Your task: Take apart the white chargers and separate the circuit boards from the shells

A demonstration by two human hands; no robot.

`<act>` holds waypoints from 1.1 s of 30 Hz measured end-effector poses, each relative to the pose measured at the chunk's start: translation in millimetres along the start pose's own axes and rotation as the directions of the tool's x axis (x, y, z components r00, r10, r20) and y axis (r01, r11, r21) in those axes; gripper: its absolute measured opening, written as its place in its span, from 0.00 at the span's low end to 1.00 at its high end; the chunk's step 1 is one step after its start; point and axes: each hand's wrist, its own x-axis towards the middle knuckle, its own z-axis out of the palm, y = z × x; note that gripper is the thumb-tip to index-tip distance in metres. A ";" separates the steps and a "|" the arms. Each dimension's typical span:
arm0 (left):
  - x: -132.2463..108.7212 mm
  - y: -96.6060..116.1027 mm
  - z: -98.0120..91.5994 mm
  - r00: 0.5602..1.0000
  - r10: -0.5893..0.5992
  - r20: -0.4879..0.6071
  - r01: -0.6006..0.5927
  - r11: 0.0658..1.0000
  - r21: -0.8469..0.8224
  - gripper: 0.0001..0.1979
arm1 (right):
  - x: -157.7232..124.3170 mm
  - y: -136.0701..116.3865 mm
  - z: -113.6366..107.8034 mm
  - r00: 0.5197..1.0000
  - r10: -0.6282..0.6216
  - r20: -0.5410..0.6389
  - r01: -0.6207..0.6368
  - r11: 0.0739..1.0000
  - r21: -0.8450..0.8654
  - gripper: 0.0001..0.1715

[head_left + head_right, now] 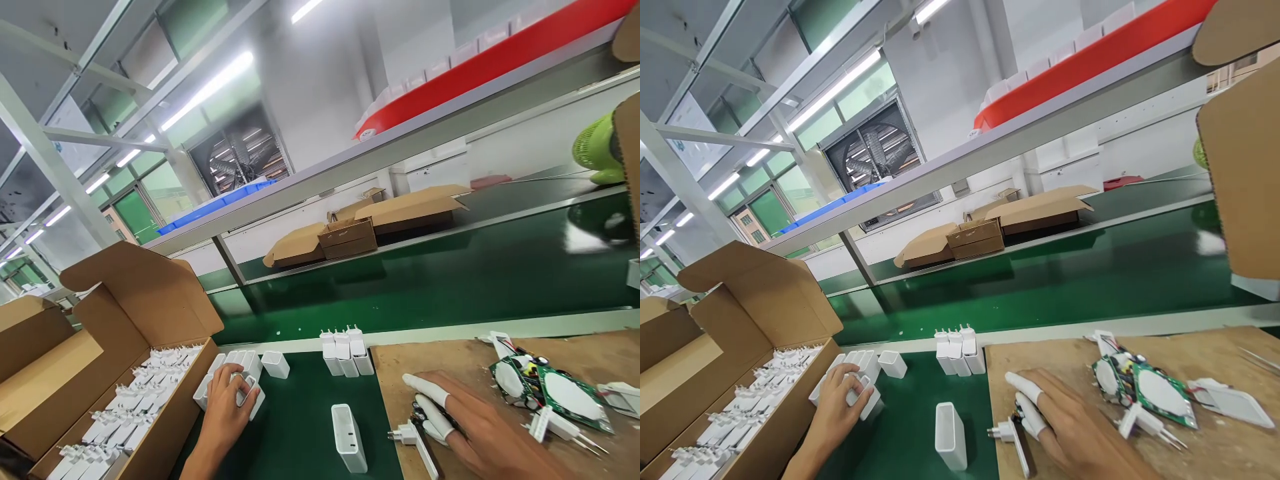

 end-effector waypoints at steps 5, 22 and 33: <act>7.6 4.0 1.6 0.998 -0.012 -0.055 0.017 0.996 0.088 0.16 | 0.5 -4.9 -1.2 0.998 -0.053 0.046 0.050 0.997 0.055 0.37; 83.9 32.6 15.9 0.968 -0.023 0.251 -0.048 0.961 0.271 0.23 | 22.0 -36.8 -30.7 0.984 -0.175 -0.021 0.173 0.980 -0.098 0.35; 77.6 16.8 -1.7 0.962 0.013 0.272 -0.070 0.977 0.199 0.22 | 28.6 -45.0 -35.9 0.968 -0.238 -0.076 0.228 0.967 -0.114 0.34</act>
